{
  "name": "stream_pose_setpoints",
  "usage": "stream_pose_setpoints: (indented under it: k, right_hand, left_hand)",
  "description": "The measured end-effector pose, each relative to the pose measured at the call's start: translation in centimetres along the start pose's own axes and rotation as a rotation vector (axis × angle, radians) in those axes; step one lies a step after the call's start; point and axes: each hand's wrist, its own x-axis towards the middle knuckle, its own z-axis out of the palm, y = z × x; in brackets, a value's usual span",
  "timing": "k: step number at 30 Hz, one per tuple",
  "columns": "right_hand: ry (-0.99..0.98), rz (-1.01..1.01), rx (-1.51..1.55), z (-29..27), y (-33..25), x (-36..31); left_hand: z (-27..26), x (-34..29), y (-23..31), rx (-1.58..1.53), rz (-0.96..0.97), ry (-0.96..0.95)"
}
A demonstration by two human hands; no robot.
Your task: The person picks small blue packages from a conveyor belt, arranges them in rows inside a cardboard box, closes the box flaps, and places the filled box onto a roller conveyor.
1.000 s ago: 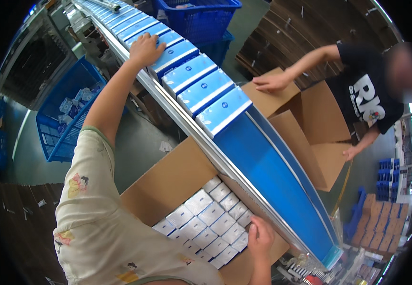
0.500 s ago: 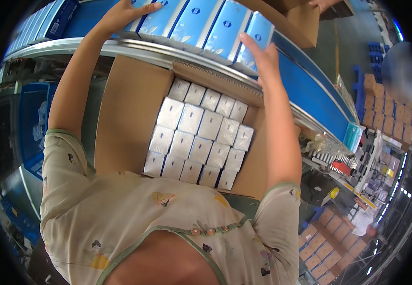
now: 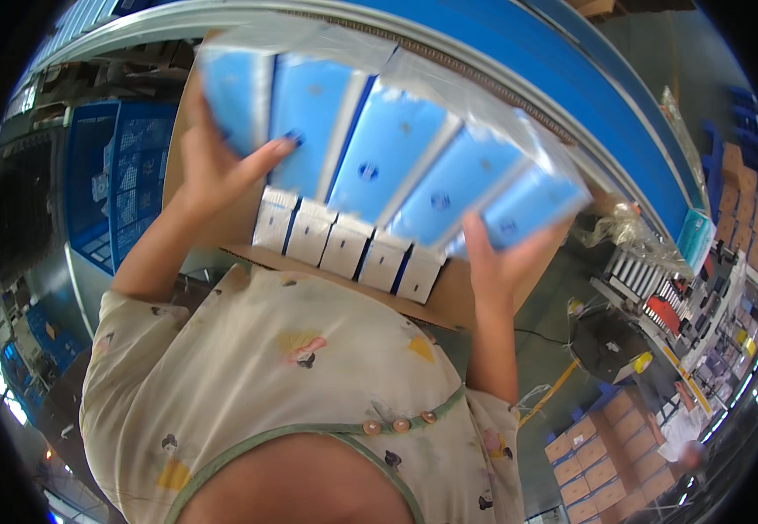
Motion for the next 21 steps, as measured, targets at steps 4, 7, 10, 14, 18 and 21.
stream_pose_setpoints:
  k: [4,7,10,14,18,21]
  right_hand:
    - [-0.274,0.405,-0.373,3.4,9.1,0.1]
    - [-0.445,0.127,-0.613,2.7,6.8,3.2]
    - [-0.603,-0.268,-0.896,3.3,3.6,3.9]
    - [-0.88,-0.086,-1.018,7.6,2.7,4.9]
    - [-1.184,0.284,-0.451,9.3,8.7,11.7]
    - [-1.036,0.215,-0.8,9.4,8.2,11.6]
  left_hand:
    - [6.4,0.6,-5.7,0.354,-0.462,-0.484]
    - [5.3,1.7,-7.2,0.669,0.107,-0.399]
    - [3.8,1.4,-6.1,0.782,0.387,-0.693]
    - [5.9,4.7,-4.5,0.677,0.286,-1.013]
    - [9.7,9.5,-7.1,0.28,-0.213,-1.306]
    - [9.8,10.6,-7.2,0.481,0.043,-1.069]
